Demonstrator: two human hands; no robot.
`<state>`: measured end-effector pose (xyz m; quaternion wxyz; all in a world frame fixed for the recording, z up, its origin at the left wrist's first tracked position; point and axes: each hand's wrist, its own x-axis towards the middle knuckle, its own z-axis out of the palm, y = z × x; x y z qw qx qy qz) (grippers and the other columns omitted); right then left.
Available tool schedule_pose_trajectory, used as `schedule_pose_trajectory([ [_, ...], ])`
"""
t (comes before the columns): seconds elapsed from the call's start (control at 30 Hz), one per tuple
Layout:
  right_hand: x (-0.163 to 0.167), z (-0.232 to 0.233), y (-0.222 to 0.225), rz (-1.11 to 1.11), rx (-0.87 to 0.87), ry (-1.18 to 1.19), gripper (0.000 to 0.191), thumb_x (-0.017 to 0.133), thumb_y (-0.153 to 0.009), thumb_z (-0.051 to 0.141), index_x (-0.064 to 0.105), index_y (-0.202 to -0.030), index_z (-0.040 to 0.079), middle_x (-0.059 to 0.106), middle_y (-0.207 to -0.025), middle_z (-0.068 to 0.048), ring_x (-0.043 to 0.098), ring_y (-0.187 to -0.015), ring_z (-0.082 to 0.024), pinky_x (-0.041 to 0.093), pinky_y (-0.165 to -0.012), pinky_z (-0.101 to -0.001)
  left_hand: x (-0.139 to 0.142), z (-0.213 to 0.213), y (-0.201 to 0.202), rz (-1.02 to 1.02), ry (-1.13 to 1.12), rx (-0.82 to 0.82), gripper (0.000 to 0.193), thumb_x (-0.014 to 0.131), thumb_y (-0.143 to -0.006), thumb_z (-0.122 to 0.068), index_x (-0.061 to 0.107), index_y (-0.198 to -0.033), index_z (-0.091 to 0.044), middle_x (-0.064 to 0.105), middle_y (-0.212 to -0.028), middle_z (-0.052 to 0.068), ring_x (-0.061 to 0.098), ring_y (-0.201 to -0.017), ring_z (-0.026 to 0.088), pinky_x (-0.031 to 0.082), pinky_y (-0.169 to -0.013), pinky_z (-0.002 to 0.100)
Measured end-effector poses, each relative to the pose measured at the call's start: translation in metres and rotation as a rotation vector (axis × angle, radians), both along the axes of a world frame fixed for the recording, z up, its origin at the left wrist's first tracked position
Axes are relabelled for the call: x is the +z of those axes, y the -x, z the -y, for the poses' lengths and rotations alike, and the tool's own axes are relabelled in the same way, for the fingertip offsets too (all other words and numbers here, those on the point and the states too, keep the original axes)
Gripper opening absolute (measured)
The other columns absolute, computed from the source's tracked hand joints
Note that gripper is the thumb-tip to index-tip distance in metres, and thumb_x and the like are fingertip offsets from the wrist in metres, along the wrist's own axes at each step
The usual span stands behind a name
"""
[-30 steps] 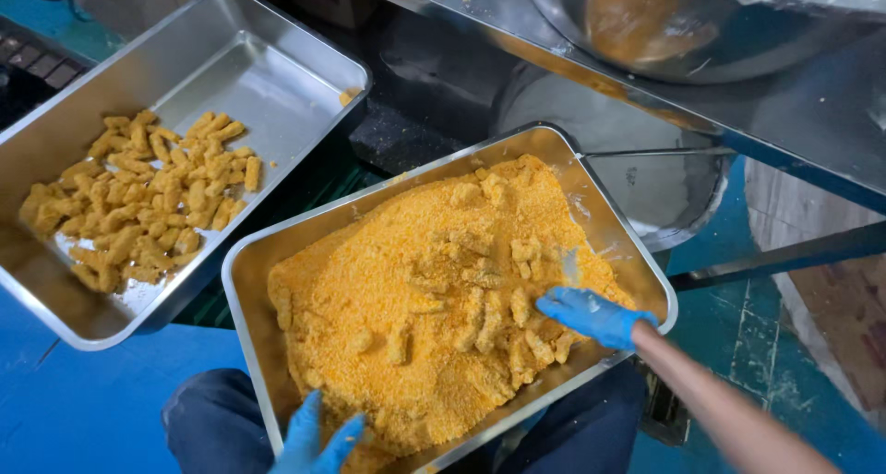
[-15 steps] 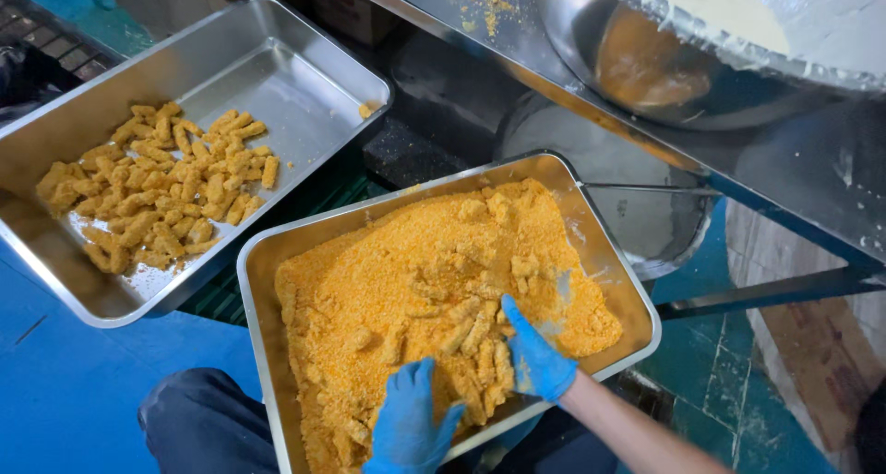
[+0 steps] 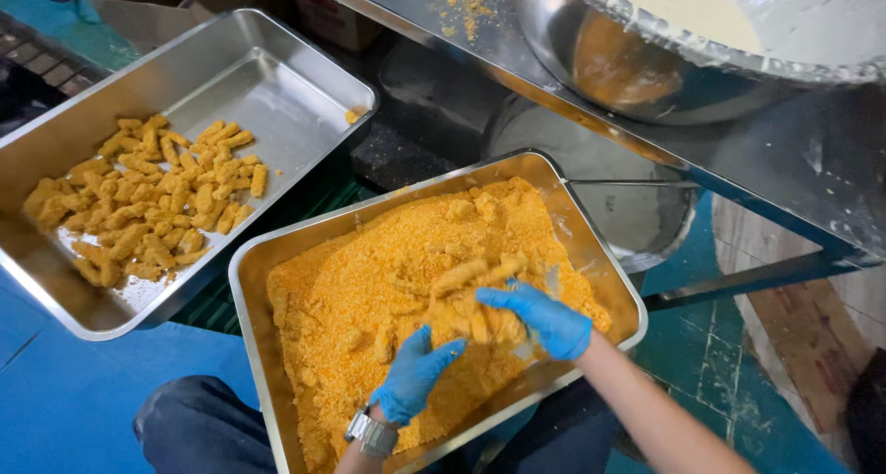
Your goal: The person, wearing blue gloves, tosses white batter-coated stick-shaped pieces in a tray of orange crumb coating by hand, turning them to cover all sides, then moves the coated pieces into a second metal tray. Another worker adds fresh batter-coated pieces from a bowl, and the person pours additional crumb coating from a tray into the work tray and continues coating.
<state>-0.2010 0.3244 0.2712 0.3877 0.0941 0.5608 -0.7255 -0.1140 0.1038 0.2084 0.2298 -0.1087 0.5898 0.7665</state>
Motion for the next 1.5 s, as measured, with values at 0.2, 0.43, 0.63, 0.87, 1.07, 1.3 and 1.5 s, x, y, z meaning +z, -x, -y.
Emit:
schedule_pose_trajectory([
  [0.2, 0.018, -0.035, -0.003, -0.263, 0.142, -0.692, 0.077, 0.076, -0.086, 0.047, 0.04, -0.148, 0.018, 0.057, -0.128, -0.002, 0.058, -0.12, -0.018, 0.05, -0.098, -0.0357, 0.037, 0.033, -0.015, -0.384, 1.025, -0.3, 0.047, 0.071, -0.089, -0.038, 0.058, -0.124, -0.009, 0.067, -0.117, 0.018, 0.064, -0.108, 0.039, 0.053, -0.089, 0.048],
  [0.43, -0.045, -0.023, -0.063, -0.165, 0.509, -0.876, 0.051, 0.069, -0.089, 0.059, 0.066, -0.095, 0.008, 0.062, -0.085, -0.005, 0.057, -0.081, -0.017, 0.048, -0.073, -0.0335, 0.005, 0.024, -0.057, -0.325, 1.065, -0.532, 0.059, 0.074, -0.087, -0.037, 0.051, -0.131, -0.005, 0.059, -0.123, 0.022, 0.057, -0.116, 0.041, 0.05, -0.096, 0.048],
  [0.63, -0.068, 0.023, -0.087, 0.155, 0.151, -0.47, 0.043, 0.076, -0.085, 0.039, 0.062, -0.113, 0.011, 0.055, -0.09, 0.0, 0.052, -0.079, -0.013, 0.051, -0.073, -0.0365, -0.049, -0.01, -0.06, -0.132, 0.816, -0.26, 0.071, 0.067, -0.093, -0.037, 0.041, -0.147, 0.0, 0.058, -0.137, 0.026, 0.056, -0.127, 0.042, 0.047, -0.106, 0.046],
  [0.87, -0.035, 0.031, -0.083, 0.317, -0.058, -0.213, 0.048, 0.076, -0.084, 0.027, 0.056, -0.126, 0.014, 0.064, -0.121, -0.001, 0.064, -0.108, -0.014, 0.06, -0.089, -0.0431, -0.042, 0.017, -0.045, -0.008, 0.172, -0.018, 0.084, 0.08, -0.082, -0.033, 0.041, -0.147, 0.005, 0.062, -0.141, 0.02, 0.06, -0.127, 0.027, 0.05, -0.104, 0.04],
  [1.07, -0.028, 0.052, -0.085, 0.06, 0.022, -0.308, 0.036, 0.072, -0.087, 0.033, 0.065, -0.113, 0.008, 0.064, -0.1, -0.003, 0.064, -0.092, -0.014, 0.059, -0.079, -0.0371, -0.017, 0.03, -0.038, -0.054, 0.286, -0.024, 0.072, 0.08, -0.086, -0.027, 0.049, -0.143, 0.005, 0.063, -0.134, 0.021, 0.063, -0.122, 0.029, 0.05, -0.101, 0.042],
  [1.3, -0.043, 0.043, -0.096, -0.293, 0.187, -0.614, 0.037, 0.069, -0.091, 0.037, 0.065, -0.099, 0.002, 0.058, -0.077, -0.006, 0.053, -0.072, -0.016, 0.046, -0.064, -0.0362, 0.021, 0.06, -0.033, -0.449, 0.762, 0.026, 0.046, 0.073, -0.088, -0.026, 0.062, -0.127, -0.005, 0.07, -0.116, 0.021, 0.067, -0.109, 0.038, 0.054, -0.093, 0.044],
  [1.5, -0.067, 0.057, -0.111, -0.315, 0.37, -0.973, 0.061, 0.069, -0.09, 0.056, 0.062, -0.112, 0.0, 0.068, -0.099, -0.017, 0.064, -0.095, -0.03, 0.051, -0.085, -0.0439, 0.008, 0.137, 0.051, -0.571, 1.395, -0.03, 0.024, 0.071, -0.084, -0.016, 0.06, -0.102, -0.005, 0.062, -0.104, 0.02, 0.062, -0.099, 0.042, 0.052, -0.083, 0.051],
])
